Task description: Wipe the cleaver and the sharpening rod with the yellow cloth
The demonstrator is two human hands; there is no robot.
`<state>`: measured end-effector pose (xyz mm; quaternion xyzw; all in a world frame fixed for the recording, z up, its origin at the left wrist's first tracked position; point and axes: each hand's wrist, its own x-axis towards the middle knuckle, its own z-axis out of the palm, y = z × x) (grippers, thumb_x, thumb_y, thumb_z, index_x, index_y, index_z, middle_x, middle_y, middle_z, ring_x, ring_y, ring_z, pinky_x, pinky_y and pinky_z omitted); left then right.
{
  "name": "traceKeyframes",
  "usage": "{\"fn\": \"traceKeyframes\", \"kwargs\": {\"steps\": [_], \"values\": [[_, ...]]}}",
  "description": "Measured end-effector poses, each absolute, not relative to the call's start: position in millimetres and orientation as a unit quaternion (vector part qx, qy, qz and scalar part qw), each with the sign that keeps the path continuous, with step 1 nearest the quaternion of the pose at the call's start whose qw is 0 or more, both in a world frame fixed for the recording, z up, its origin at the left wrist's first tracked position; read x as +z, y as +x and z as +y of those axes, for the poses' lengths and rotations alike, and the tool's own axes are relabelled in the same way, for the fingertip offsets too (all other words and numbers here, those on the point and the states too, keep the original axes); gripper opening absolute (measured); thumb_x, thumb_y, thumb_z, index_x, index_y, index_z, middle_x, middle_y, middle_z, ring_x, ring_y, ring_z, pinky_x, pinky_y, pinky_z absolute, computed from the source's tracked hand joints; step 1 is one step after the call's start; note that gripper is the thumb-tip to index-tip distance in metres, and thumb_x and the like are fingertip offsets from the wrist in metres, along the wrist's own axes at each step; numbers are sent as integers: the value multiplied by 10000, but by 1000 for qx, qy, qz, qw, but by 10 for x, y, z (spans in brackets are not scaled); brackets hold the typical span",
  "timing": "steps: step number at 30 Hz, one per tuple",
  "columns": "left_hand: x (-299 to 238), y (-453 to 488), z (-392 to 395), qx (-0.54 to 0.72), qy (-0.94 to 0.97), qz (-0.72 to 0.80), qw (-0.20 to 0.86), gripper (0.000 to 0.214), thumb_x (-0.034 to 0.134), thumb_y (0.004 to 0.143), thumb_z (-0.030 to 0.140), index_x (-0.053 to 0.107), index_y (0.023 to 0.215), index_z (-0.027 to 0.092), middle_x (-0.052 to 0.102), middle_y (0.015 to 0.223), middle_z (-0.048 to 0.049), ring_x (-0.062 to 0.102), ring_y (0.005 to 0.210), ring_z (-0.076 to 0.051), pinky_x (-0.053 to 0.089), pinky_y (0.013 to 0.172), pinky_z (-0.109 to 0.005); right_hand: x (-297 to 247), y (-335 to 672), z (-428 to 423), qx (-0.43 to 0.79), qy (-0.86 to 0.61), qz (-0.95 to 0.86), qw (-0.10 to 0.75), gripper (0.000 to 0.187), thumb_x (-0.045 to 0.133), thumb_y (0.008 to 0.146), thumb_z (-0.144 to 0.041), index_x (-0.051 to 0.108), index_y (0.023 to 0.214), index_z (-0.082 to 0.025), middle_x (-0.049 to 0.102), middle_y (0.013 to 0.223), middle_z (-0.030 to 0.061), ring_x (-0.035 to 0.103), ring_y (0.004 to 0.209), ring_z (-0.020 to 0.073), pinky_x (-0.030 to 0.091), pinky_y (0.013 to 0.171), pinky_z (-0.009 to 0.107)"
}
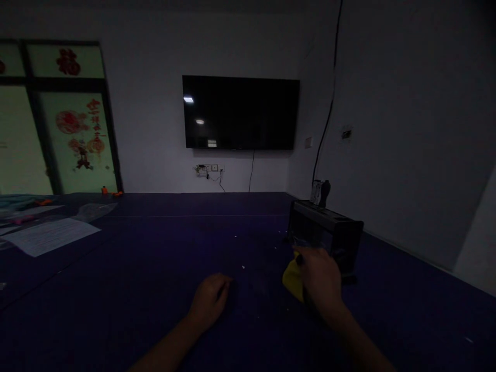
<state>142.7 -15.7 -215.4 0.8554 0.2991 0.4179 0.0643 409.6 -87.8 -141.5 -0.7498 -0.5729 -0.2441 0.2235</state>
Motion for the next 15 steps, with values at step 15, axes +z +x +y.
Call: {"fn": "traceKeyframes", "kwargs": {"steps": [15], "values": [[-2094,1481,-440,414,866,224,-171,247,477,866,234,503,624,190,563,595,-17,527,560,-137,418,540,-257,-1813,3358,-868,-169,-557,-746,323,352,328,923,-181,616,1123,-202,694,1013,87,620,896,201,414,833,366]]}}
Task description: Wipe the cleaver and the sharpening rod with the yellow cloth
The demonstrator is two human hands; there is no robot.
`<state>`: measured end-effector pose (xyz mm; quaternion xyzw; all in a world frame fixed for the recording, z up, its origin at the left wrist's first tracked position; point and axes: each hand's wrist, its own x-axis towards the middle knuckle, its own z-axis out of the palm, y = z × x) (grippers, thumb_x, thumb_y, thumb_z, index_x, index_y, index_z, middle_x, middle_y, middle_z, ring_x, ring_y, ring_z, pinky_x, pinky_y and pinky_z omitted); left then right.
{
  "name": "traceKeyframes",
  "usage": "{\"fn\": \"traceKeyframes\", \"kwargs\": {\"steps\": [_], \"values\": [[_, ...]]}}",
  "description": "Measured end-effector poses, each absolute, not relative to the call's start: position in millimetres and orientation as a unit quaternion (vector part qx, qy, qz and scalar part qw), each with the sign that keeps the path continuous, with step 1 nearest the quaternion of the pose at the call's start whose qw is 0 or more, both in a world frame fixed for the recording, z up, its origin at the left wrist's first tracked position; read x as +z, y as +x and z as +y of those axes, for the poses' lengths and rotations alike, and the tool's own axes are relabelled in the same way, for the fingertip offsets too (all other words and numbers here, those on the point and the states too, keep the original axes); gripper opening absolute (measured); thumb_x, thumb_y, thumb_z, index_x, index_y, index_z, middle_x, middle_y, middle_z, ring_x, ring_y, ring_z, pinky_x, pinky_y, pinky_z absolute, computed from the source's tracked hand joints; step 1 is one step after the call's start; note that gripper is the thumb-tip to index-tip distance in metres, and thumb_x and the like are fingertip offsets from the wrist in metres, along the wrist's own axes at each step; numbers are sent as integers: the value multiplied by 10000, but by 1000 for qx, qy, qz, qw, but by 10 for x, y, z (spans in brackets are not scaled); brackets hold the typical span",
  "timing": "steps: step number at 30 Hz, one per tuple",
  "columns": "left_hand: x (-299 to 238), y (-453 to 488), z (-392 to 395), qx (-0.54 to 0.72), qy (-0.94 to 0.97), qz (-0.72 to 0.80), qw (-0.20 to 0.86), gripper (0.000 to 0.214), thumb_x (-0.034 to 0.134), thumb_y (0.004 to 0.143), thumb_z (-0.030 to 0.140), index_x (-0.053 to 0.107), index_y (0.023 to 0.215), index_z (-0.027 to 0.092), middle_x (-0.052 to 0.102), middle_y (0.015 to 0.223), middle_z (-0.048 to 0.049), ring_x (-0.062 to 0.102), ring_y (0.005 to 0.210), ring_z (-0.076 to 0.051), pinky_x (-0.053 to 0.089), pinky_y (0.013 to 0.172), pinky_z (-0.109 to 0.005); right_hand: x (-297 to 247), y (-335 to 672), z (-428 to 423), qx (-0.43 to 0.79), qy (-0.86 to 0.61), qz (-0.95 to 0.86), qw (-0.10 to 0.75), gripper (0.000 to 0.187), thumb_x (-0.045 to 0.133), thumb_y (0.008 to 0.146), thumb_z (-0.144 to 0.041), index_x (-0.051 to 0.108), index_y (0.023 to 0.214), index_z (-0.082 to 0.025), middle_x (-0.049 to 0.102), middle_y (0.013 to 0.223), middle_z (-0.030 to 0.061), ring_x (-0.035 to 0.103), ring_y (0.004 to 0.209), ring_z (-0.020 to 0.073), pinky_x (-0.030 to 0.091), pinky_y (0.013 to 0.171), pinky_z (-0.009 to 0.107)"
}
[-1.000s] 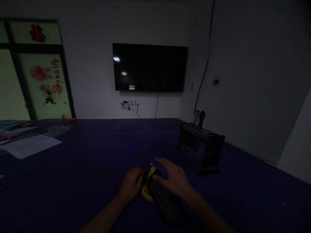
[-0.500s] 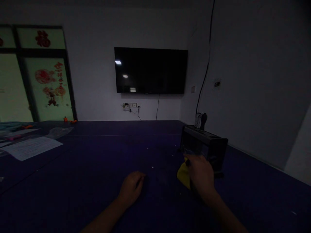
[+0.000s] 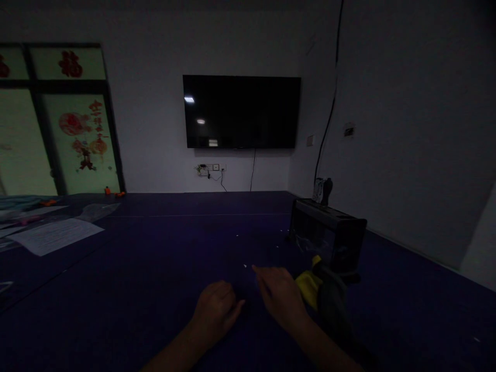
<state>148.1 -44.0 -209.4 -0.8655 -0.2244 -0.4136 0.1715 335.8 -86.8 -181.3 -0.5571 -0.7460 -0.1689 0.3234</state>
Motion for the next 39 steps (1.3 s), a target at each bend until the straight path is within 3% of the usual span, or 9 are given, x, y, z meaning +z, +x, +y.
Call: {"fn": "traceKeyframes", "kwargs": {"steps": [6,13,26,39], "values": [[-2090,1500,-512,-419,-874,-195,149,106,448,845,175,543,800,183,613,722,-41,558,654,-165,449,598,-284,-1935,3086,-949,-68,-528,-799,279,400,283,952,-238,647,790,-218,697,771,30,632,725,171,426,712,292],[-2095,1489,-466,-408,-883,-214,90,181,452,862,162,556,1008,192,651,862,-47,602,771,-167,482,681,-288,-1940,3183,-901,-41,-531,-795,291,292,369,912,-214,656,857,-226,709,856,22,650,770,160,427,701,253],[-2105,1497,-454,-415,-887,-176,100,215,379,896,170,584,955,194,636,799,-53,601,736,-147,489,679,-268,-1969,3202,-880,-28,-548,-792,266,262,439,829,-160,685,841,-250,721,897,20,657,816,163,453,745,249],[-2091,1480,-441,-425,-877,-194,109,189,393,880,154,579,862,187,635,785,-49,595,720,-150,484,661,-275,-1954,3174,-891,-28,-541,-794,276,287,406,885,-236,690,846,-258,722,860,7,662,778,168,451,697,257]]}}
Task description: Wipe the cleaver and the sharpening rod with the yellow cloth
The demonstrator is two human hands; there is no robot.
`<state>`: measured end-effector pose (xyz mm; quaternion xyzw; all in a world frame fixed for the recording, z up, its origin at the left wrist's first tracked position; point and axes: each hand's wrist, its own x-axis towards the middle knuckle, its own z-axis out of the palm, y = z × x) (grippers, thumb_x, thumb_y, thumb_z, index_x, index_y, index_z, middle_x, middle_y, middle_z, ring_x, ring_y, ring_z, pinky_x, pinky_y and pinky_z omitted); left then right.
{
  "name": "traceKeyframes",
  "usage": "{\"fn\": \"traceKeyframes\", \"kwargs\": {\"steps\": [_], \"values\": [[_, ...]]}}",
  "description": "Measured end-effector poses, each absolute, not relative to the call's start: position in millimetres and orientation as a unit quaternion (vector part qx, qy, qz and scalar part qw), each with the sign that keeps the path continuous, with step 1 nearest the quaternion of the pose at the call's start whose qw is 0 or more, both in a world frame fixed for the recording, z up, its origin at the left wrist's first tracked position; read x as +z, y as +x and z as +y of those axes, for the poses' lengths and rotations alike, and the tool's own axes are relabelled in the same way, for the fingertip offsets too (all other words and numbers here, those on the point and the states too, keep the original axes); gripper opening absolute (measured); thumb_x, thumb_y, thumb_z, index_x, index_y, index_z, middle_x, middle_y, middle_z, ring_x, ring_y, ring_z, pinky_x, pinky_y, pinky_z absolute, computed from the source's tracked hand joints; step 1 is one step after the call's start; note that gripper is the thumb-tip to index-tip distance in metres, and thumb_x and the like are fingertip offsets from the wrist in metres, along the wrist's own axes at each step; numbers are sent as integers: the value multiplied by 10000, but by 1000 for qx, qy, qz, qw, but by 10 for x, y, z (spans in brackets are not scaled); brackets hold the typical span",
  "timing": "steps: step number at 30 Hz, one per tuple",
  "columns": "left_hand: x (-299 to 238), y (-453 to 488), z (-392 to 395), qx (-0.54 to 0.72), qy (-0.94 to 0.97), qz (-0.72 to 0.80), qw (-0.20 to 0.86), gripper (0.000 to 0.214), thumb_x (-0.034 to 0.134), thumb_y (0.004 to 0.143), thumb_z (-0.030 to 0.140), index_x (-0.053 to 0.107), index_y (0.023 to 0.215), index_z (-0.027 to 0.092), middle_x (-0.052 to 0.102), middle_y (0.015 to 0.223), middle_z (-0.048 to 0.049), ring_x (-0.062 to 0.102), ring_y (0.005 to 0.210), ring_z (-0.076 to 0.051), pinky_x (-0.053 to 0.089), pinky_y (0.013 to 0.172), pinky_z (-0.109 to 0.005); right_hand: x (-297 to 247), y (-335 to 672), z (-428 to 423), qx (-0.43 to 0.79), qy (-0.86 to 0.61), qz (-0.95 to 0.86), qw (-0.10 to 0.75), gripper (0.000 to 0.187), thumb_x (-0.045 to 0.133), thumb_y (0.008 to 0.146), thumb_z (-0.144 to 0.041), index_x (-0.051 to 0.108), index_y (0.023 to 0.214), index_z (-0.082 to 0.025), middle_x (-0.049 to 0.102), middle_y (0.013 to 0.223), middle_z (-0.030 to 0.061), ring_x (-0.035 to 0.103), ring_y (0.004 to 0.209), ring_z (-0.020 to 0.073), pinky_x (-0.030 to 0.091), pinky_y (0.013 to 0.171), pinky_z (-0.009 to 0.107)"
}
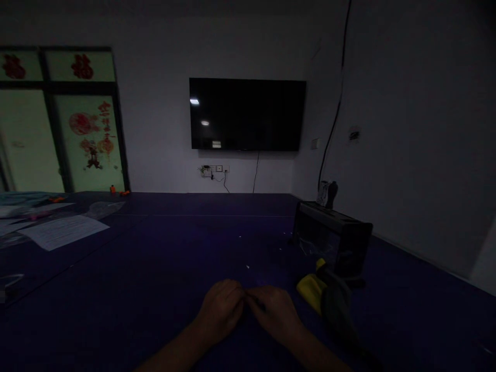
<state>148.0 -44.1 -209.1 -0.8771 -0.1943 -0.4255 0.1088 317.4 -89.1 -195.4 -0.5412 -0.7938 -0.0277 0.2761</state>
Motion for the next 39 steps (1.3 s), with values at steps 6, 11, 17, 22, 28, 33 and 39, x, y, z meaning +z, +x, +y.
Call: {"fn": "traceKeyframes", "kwargs": {"steps": [6,11,17,22,28,33,39], "values": [[-2109,1480,-419,-424,-878,-191,108,163,411,878,158,556,807,178,632,749,-47,589,691,-152,475,625,-272,-1967,3183,-892,-20,-534,-795,287,282,411,892,-251,686,833,-263,724,860,1,662,782,161,448,705,249],[-2091,1476,-443,-419,-881,-192,104,167,404,887,158,566,851,180,640,775,-47,596,713,-151,477,649,-274,-1974,3185,-886,-30,-536,-794,285,288,412,887,-246,693,828,-262,725,863,7,662,776,162,450,699,247],[-2085,1480,-463,-407,-891,-174,97,200,383,897,157,579,872,185,641,789,-46,596,716,-139,479,657,-260,-1953,3185,-890,-33,-543,-796,266,282,424,862,-205,693,809,-268,724,812,2,660,743,157,442,680,235],[-2117,1483,-442,-411,-889,-173,106,198,388,894,146,581,871,182,635,785,-45,596,722,-134,478,671,-254,-1944,3187,-898,-36,-552,-794,254,269,439,852,-195,695,848,-275,723,811,-1,657,748,152,431,667,223],[-2130,1482,-423,-411,-889,-162,123,201,383,898,157,581,880,185,615,767,-40,589,723,-136,478,665,-253,-1931,3188,-897,-32,-552,-802,224,283,417,876,-211,696,874,-258,724,834,11,655,780,146,422,697,218],[-2143,1486,-409,-407,-890,-161,127,197,380,895,153,563,827,178,616,764,-39,572,688,-134,464,625,-251,-1942,3183,-887,-28,-552,-801,229,291,399,881,-201,679,812,-245,719,806,4,655,745,145,401,659,223],[-2119,1483,-432,-408,-890,-159,128,210,364,905,157,556,822,172,622,760,-42,570,682,-134,455,610,-253,-1961,3191,-877,-36,-554,-799,233,266,409,870,-195,655,776,-235,712,763,-5,651,700,144,361,599,228]]}}
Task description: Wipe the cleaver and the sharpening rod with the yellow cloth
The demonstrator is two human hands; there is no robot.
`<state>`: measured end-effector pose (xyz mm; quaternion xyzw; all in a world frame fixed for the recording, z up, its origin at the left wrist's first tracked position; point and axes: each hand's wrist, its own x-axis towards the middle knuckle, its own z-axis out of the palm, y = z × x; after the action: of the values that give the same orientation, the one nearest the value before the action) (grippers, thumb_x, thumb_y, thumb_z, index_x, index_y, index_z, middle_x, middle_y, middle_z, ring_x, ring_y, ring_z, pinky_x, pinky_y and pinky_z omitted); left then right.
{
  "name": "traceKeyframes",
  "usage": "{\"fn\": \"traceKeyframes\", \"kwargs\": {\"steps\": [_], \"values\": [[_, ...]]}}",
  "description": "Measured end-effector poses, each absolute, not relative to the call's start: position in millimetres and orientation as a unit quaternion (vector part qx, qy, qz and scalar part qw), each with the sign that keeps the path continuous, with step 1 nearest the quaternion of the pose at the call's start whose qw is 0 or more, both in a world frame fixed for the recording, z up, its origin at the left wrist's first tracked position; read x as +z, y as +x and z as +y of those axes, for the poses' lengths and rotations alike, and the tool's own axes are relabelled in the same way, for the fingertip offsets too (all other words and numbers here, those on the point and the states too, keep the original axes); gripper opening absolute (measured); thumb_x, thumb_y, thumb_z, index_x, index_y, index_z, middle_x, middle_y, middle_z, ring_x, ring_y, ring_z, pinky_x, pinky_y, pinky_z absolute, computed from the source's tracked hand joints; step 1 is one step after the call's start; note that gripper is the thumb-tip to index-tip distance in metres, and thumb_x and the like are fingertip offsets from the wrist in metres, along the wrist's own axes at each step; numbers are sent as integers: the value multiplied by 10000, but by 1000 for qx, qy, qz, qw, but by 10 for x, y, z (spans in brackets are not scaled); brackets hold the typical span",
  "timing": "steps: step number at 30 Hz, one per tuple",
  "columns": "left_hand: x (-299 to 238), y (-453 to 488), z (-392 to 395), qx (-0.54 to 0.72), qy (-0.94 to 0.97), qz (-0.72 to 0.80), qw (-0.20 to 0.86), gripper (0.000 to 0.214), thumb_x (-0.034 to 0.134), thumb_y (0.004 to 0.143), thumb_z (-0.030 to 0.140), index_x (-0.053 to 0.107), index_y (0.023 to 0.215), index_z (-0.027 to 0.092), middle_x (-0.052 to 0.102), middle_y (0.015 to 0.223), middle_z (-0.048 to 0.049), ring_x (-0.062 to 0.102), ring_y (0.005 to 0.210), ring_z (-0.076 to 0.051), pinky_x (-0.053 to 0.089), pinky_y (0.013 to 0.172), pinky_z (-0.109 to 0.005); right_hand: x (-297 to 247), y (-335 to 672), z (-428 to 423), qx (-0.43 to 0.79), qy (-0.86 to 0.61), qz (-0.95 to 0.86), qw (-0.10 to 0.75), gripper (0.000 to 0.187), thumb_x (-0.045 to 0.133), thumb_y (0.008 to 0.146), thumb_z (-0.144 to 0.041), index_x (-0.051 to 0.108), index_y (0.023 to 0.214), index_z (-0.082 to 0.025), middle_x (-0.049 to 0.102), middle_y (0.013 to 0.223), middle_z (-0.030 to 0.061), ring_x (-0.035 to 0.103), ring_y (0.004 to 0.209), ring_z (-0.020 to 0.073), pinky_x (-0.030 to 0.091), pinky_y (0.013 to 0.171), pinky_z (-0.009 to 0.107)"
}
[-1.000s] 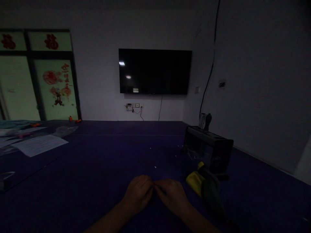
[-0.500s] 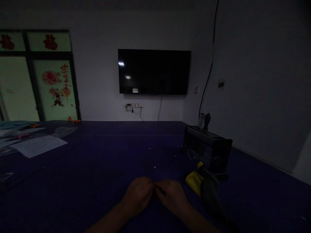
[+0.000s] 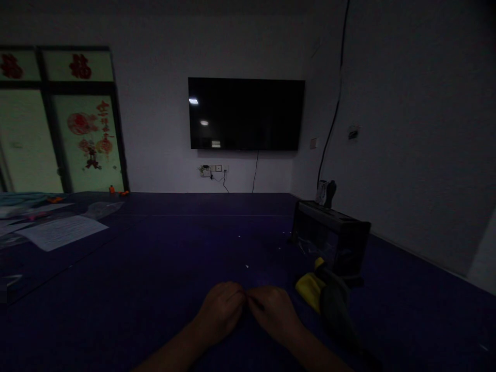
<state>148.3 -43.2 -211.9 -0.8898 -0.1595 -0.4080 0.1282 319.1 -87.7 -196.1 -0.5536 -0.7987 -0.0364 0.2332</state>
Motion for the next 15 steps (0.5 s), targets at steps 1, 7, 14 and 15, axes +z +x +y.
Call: {"fn": "traceKeyframes", "kwargs": {"steps": [1,7,14,15], "values": [[-2111,1482,-440,-408,-889,-161,126,211,361,906,154,560,837,171,624,762,-42,572,686,-134,456,615,-254,-1964,3193,-875,-37,-556,-798,230,256,417,862,-192,655,777,-233,712,762,-4,652,705,147,361,601,230],[-2092,1482,-456,-404,-892,-160,124,215,360,905,142,572,886,172,628,773,-46,583,705,-138,466,641,-261,-1993,3199,-860,-36,-556,-797,233,243,429,848,-182,657,782,-236,713,778,-3,650,719,145,356,608,230],[-2129,1487,-429,-409,-890,-161,120,218,355,908,153,567,862,177,624,770,-43,580,697,-135,462,639,-251,-1970,3192,-869,-31,-554,-800,227,234,433,853,-188,657,798,-230,714,789,4,652,731,148,352,617,229],[-2128,1487,-430,-408,-891,-162,119,221,351,911,156,566,863,177,624,768,-43,580,697,-136,461,640,-252,-1967,3190,-871,-31,-556,-800,224,232,435,851,-189,657,796,-228,714,788,7,652,730,150,353,616,229]]}}
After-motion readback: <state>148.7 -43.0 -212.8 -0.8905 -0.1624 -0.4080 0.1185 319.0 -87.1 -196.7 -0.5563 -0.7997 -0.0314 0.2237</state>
